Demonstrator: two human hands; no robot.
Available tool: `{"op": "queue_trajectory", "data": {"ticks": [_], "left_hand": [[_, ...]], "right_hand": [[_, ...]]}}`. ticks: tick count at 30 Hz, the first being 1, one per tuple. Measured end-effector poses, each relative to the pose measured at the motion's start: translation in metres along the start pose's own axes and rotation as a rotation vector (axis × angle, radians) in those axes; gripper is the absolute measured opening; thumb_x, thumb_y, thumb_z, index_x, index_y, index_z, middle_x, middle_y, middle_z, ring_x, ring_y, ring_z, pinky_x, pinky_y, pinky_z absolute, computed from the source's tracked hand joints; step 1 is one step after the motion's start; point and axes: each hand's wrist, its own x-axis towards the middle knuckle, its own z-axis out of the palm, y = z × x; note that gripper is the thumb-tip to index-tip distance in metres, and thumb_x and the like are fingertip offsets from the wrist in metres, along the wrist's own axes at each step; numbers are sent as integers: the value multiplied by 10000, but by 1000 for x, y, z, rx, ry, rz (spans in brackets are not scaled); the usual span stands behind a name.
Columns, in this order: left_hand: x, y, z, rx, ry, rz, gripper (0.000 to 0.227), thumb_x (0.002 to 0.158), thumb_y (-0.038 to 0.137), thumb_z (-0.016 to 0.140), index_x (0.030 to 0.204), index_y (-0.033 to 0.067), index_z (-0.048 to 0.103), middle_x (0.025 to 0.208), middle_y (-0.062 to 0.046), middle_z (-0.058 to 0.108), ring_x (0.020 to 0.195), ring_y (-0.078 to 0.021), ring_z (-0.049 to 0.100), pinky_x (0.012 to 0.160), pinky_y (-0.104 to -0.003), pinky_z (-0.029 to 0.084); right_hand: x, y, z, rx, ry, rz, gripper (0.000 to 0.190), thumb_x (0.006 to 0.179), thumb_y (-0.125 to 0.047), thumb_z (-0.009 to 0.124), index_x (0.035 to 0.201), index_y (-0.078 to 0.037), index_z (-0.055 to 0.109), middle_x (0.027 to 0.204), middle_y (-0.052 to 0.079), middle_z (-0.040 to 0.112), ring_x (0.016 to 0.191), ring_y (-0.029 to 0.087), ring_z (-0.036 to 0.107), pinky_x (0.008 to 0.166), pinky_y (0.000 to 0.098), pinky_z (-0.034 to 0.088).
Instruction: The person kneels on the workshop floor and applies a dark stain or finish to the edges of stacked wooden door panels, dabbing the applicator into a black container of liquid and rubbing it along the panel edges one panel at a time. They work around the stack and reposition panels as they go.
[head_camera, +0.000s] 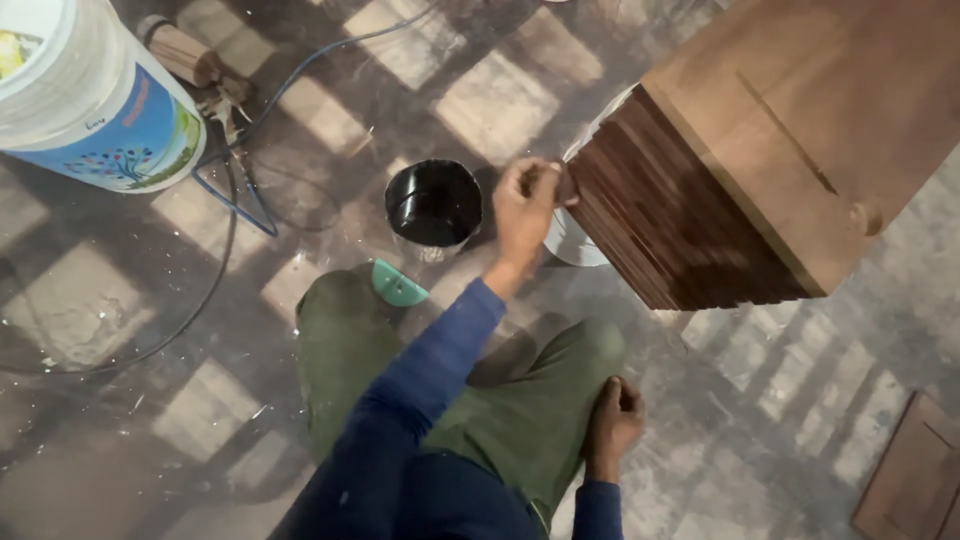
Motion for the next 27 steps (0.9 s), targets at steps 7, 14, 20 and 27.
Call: {"op": "queue_trajectory", "data": {"ticks": [7, 14, 20, 27], "left_hand": [[-88, -44, 40, -23, -87, -104, 122, 989, 27, 642, 1095, 2, 587, 1022, -70, 601, 834, -108, 598, 707, -345, 670], [-168, -60, 66, 345, -346, -74, 146, 959, 80, 719, 1069, 31, 638, 979, -59, 672, 861, -137, 641, 782, -276, 550], [-90, -35, 36, 251, -274, -196, 114, 951, 57, 665, 1061, 45, 640, 959, -51, 652, 796, -134, 630, 653, -289, 598], [3, 3, 6, 6, -35, -59, 134, 1007, 75, 627, 1075, -38, 605, 1005, -139, 659, 811, -179, 695, 689, -356, 687]], "right_hand": [[2, 3, 1, -8, 18, 22, 249, 973, -234, 702, 1096, -21, 738, 1042, 103, 756, 914, 179, 690, 851, 324, 543], [11, 32, 4, 89, 13, 77, 260, 982, -240, 729, 1081, 0, 707, 1020, 107, 736, 885, 180, 657, 811, 331, 534], [8, 22, 4, 34, 33, -6, 242, 967, -224, 715, 1084, -14, 740, 1036, 96, 747, 920, 182, 679, 855, 327, 534], [-1, -2, -2, -8, 16, 8, 240, 964, -219, 703, 1067, -7, 749, 1027, 112, 750, 915, 193, 680, 853, 340, 530]]}}
